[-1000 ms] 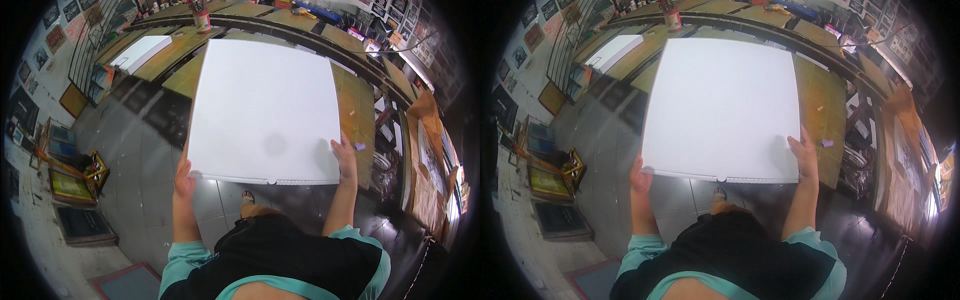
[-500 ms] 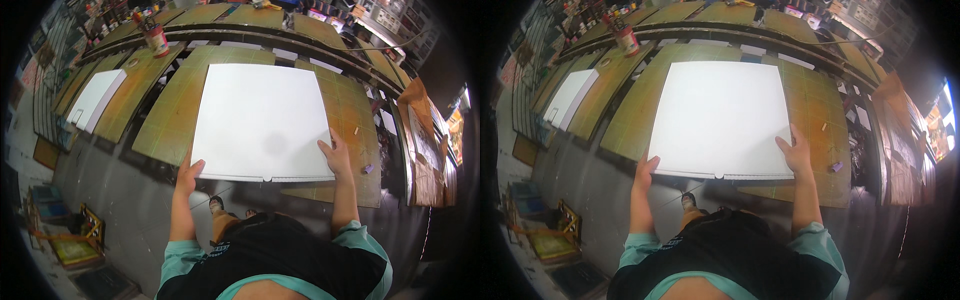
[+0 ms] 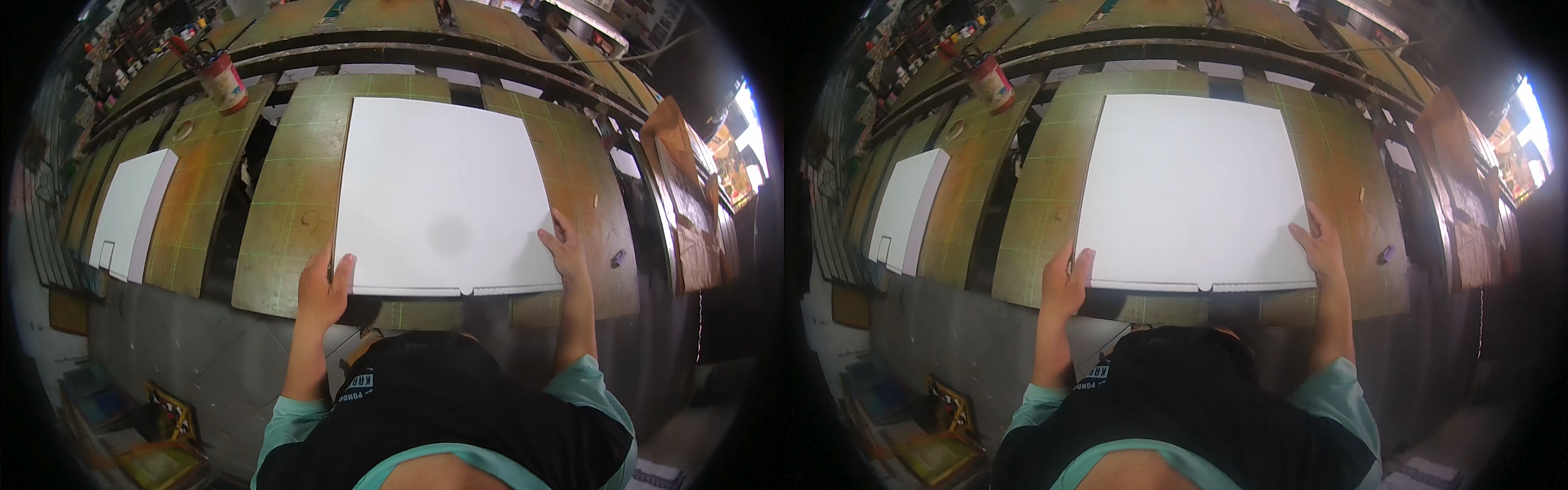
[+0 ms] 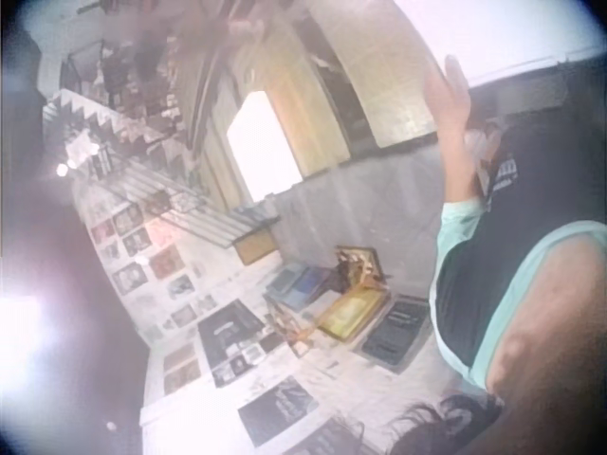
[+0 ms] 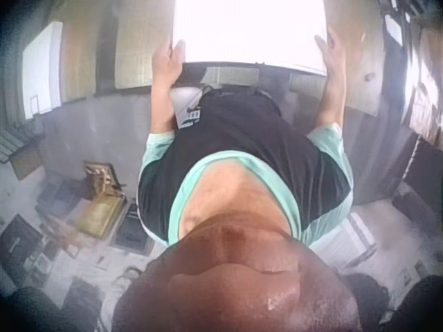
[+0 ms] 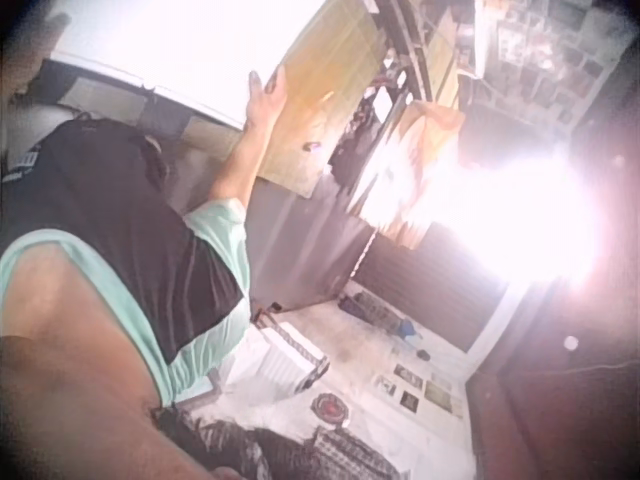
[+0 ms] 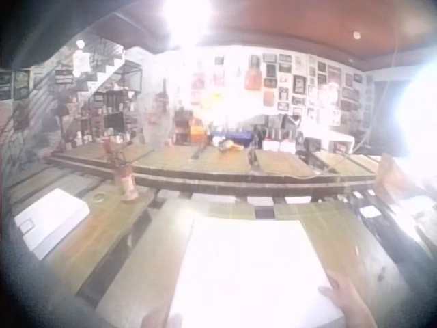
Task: The person places a folded black t-shirt and a small card into a white cardboard box, then closes the box. The person repeats this process with a second box.
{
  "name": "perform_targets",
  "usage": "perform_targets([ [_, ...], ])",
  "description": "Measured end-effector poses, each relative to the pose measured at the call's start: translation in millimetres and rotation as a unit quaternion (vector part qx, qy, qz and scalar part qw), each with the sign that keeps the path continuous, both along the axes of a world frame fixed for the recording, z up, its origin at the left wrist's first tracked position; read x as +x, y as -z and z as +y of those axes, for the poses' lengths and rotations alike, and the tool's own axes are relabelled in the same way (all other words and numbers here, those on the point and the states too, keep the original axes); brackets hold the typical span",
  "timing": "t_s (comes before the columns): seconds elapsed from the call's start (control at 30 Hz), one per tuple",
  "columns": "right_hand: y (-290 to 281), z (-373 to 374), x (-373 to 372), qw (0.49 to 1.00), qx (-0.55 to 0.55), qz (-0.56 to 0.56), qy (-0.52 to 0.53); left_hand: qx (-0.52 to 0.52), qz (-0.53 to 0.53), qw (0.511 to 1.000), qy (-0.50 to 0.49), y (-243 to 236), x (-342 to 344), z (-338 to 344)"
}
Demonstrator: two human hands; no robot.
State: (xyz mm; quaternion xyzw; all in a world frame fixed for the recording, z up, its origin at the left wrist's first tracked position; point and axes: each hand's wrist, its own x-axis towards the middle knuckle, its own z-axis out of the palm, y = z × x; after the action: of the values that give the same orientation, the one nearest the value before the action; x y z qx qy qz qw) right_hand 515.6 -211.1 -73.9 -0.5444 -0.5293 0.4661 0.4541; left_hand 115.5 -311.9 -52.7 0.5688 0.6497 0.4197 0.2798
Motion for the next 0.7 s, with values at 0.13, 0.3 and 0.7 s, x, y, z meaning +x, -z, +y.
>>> perform_targets([
  [0.13, -12.4, -2.0, -11.4, 0.999, -0.014, -0.001, 0.039, -0.005, -0.032, 0.999, -0.034, 6.0, -5.7, 15.4],
  [0.3, -109.6, 1.1, 28.8, 0.97, 0.144, -0.177, 0.08, 0.058, -0.34, 0.937, 0.058, -50.2, -61.0, 15.7],
  [0.7, -211.5, -58.3, 75.1, 0.866, 0.254, -0.429, 0.04, 0.282, 0.183, 0.932, 0.131, -250.3, 26.3, 101.4],
])
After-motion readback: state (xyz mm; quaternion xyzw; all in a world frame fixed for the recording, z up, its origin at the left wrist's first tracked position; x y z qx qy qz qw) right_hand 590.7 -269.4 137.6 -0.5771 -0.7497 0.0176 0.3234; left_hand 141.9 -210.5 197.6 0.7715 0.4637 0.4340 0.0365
